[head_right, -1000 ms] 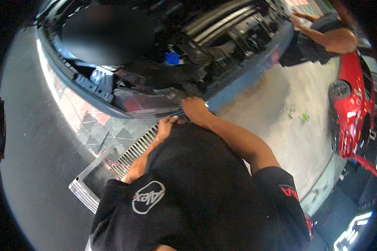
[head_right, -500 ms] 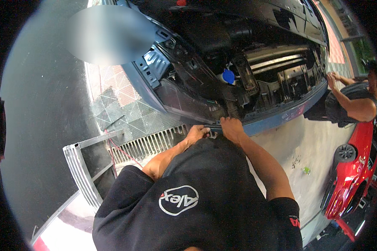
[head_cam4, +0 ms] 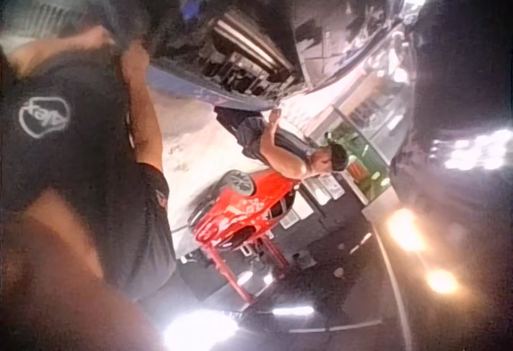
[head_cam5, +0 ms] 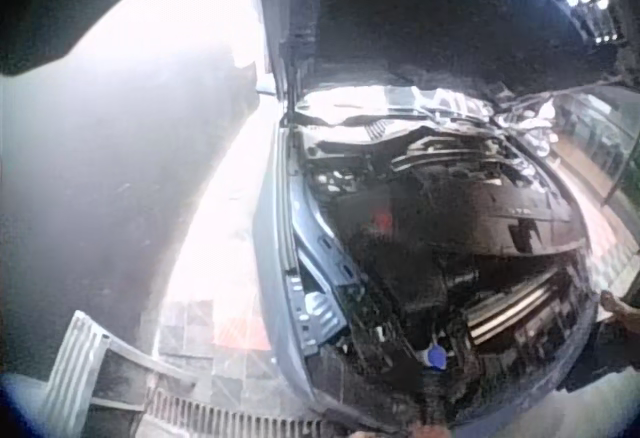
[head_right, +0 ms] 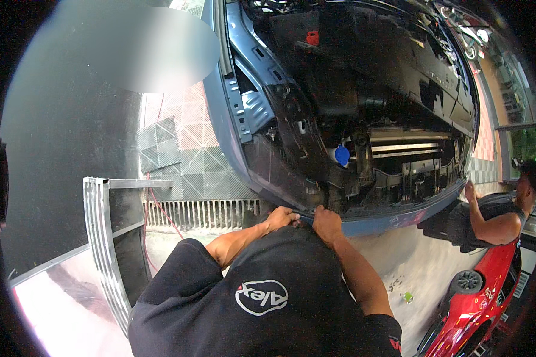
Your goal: The person gathers plastic fasteners from the floor and then, with a coworker, positions and secures a car bumper onto the front of a vehicle. They align the bumper, insert fasteners by hand, and adjust the fit along the lower edge and sides.
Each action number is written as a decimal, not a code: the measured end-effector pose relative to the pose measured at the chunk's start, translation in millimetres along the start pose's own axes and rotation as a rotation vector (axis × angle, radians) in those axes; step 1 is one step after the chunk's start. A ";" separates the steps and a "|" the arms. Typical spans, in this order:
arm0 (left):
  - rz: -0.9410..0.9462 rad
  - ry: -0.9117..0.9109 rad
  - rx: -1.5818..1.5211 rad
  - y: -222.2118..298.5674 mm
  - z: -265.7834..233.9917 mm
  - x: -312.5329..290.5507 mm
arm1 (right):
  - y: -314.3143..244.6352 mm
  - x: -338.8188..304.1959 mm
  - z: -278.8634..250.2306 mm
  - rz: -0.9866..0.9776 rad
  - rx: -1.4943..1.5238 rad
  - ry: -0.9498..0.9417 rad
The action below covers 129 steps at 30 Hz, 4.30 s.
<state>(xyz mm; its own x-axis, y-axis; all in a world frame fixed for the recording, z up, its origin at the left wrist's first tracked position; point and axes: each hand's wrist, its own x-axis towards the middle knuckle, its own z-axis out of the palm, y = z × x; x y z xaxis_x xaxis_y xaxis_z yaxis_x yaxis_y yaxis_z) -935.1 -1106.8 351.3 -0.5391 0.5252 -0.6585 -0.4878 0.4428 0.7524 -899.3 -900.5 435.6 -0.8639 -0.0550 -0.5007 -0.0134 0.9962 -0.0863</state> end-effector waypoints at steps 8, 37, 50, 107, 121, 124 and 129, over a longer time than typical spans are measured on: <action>0.043 -0.039 -0.031 -21.3 8.4 17.1 | 0.4 -2.9 -15.3 0.003 -0.001 -0.086; 0.106 -0.142 0.147 -10.7 -16.7 21.9 | 4.5 3.0 8.9 -0.058 0.154 0.002; -0.016 -0.231 -0.079 38.0 -20.1 -5.9 | -7.7 -7.6 -10.2 0.058 0.280 -0.018; -0.017 -0.103 -0.214 5.7 -4.3 -5.2 | -5.4 -35.4 -1.5 0.221 0.524 0.160; 0.108 0.231 -0.058 -8.7 38.9 -12.8 | 91.2 -114.2 13.7 0.418 0.784 0.496; 0.062 0.315 -0.174 1.6 57.9 -17.9 | 133.0 -131.6 18.1 0.511 0.795 0.485; -0.100 0.586 -0.477 -9.6 88.0 -6.3 | 212.9 -158.5 37.7 0.517 0.902 0.629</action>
<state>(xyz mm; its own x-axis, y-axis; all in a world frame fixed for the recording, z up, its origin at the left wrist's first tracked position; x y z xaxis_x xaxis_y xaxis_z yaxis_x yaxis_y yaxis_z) -866.6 -1050.4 349.8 -0.6878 -0.0316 -0.7252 -0.7259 0.0357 0.6869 -746.3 -682.2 464.1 -0.7603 0.6270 -0.1699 0.5441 0.4717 -0.6939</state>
